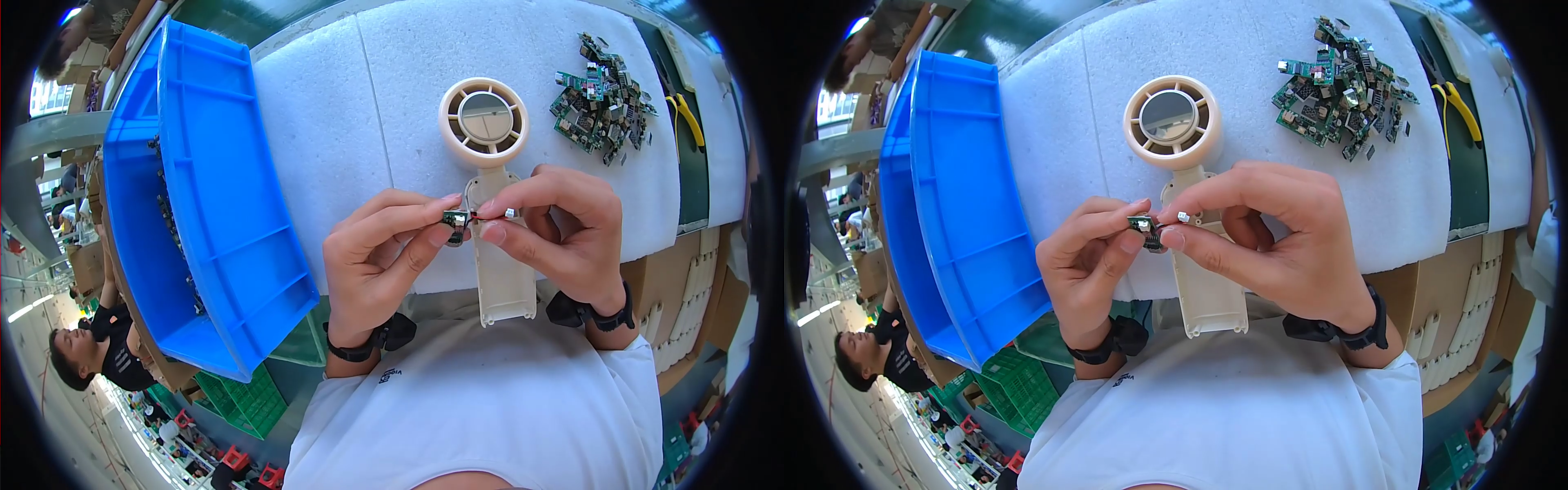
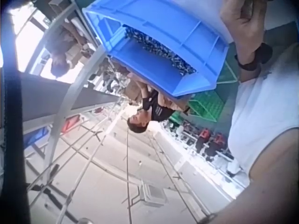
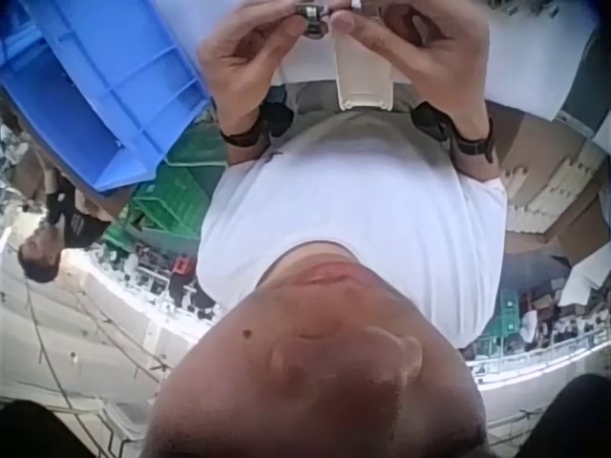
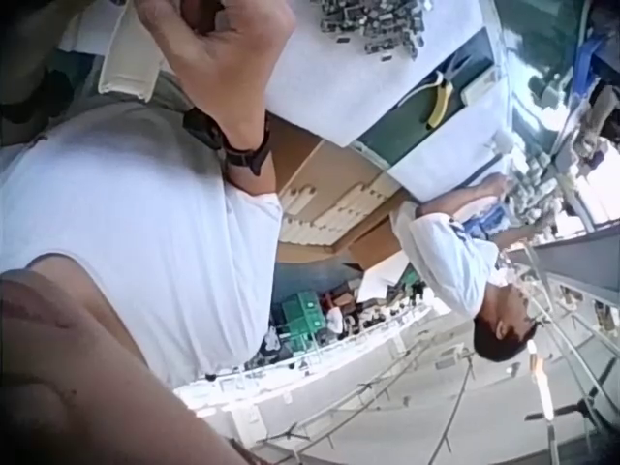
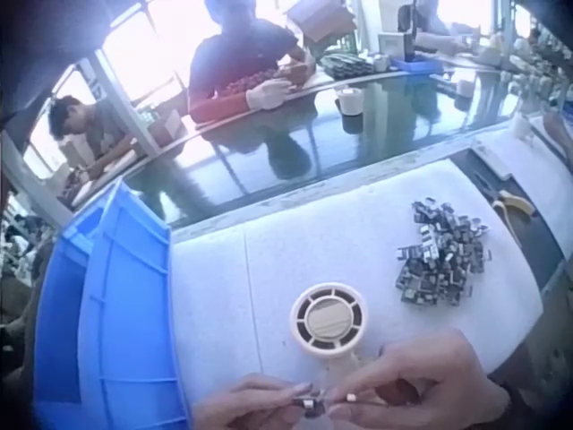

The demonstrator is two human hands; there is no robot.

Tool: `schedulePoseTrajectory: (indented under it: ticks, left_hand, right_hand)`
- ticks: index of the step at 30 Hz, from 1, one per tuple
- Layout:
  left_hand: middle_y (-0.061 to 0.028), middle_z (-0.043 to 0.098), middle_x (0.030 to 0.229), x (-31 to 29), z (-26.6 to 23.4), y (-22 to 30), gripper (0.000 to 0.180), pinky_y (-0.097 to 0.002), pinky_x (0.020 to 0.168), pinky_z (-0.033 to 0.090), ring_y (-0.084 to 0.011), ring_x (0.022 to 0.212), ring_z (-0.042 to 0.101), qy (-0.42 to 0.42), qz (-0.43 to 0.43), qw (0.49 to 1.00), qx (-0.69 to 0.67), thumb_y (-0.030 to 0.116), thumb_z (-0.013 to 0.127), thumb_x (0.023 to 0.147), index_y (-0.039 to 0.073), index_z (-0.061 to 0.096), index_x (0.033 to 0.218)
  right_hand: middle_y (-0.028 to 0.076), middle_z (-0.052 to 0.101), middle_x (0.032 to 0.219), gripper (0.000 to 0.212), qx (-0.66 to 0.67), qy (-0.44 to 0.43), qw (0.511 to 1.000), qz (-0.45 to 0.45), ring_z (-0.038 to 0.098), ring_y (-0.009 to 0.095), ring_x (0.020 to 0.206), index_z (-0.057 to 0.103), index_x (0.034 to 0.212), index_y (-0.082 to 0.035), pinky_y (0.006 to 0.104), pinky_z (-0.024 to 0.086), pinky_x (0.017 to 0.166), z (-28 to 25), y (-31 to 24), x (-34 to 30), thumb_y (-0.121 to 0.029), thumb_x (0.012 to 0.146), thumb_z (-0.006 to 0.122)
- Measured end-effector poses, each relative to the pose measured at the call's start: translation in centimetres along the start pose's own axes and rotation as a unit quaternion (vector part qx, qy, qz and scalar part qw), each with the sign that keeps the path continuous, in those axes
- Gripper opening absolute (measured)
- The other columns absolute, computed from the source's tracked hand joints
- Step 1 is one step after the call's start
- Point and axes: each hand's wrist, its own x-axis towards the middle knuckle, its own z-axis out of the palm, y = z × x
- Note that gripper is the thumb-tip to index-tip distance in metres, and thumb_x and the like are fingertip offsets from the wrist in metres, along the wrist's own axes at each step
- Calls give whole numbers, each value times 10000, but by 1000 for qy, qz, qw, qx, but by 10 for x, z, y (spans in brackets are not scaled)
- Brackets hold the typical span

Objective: Assembling small electronic components into white plastic circular housings on a production line.

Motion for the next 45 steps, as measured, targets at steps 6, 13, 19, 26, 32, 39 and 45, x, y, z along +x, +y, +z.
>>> schedulePoseTrajectory:
  ticks: [6, 13, 19, 26, 32, 39, 45]
  left_hand:
    - [-175, 668, 1093, 0, 0, -1, 300, -278, 819, 560, -203, 979, 674, 6, 9, 1000, 9, -154, 627, 880, -58, 682, 1159]
    - [-167, 679, 1078, -2, 6, -2, 300, -267, 779, 563, -190, 927, 686, 41, 32, 996, 70, -134, 643, 876, -37, 694, 1155]
    - [-143, 703, 1021, -3, 9, -5, 305, -259, 709, 563, -172, 837, 702, 64, 71, 981, 171, -101, 681, 857, 5, 717, 1141]
    - [-143, 704, 1018, -5, 11, -6, 326, -263, 703, 565, -186, 837, 707, 62, 95, 974, 197, -105, 700, 837, 20, 722, 1137]
    - [-151, 695, 1041, -12, 22, -3, 375, -280, 710, 577, -217, 851, 710, 66, 159, 934, 312, -138, 710, 797, 13, 717, 1140]
    - [-212, 679, 1062, -19, 34, -15, 398, -286, 689, 576, -232, 852, 693, 122, 253, 869, 409, -158, 710, 785, -38, 688, 1163]
    - [-199, 682, 1061, -17, 36, -17, 389, -302, 751, 615, -274, 910, 708, 123, 266, 840, 457, -162, 711, 751, -65, 689, 1127]
  right_hand:
    - [-16, 555, 634, 181, -39, -36, 998, -28, 395, 31, 488, 749, 961, -50, 219, 231, 451, -3, 1, 0, -33, 787, 796]
    - [23, 604, 650, 176, -131, 25, 989, -67, 464, 88, 489, 753, 933, -65, 245, 322, 437, 6, 2, -2, -2, 770, 730]
    - [15, 563, 654, 215, -260, 64, 946, -182, 504, 125, 513, 737, 904, -73, 260, 385, 451, 17, 6, 1, 4, 703, 747]
    - [13, 525, 669, 236, -255, 88, 939, -213, 524, 158, 534, 705, 875, -76, 271, 421, 467, 19, 9, 2, 1, 661, 766]
    - [15, 557, 672, 254, -255, 84, 939, -214, 523, 135, 532, 737, 886, -62, 256, 407, 464, 19, 8, -1, 24, 648, 758]
    - [11, 562, 670, 246, -223, 78, 956, -174, 509, 121, 518, 744, 900, -55, 250, 399, 455, 24, 1, -6, 17, 664, 756]
    - [13, 545, 668, 199, -250, 79, 946, -190, 516, 156, 519, 716, 883, -56, 280, 424, 465, 23, 5, -5, -26, 694, 767]
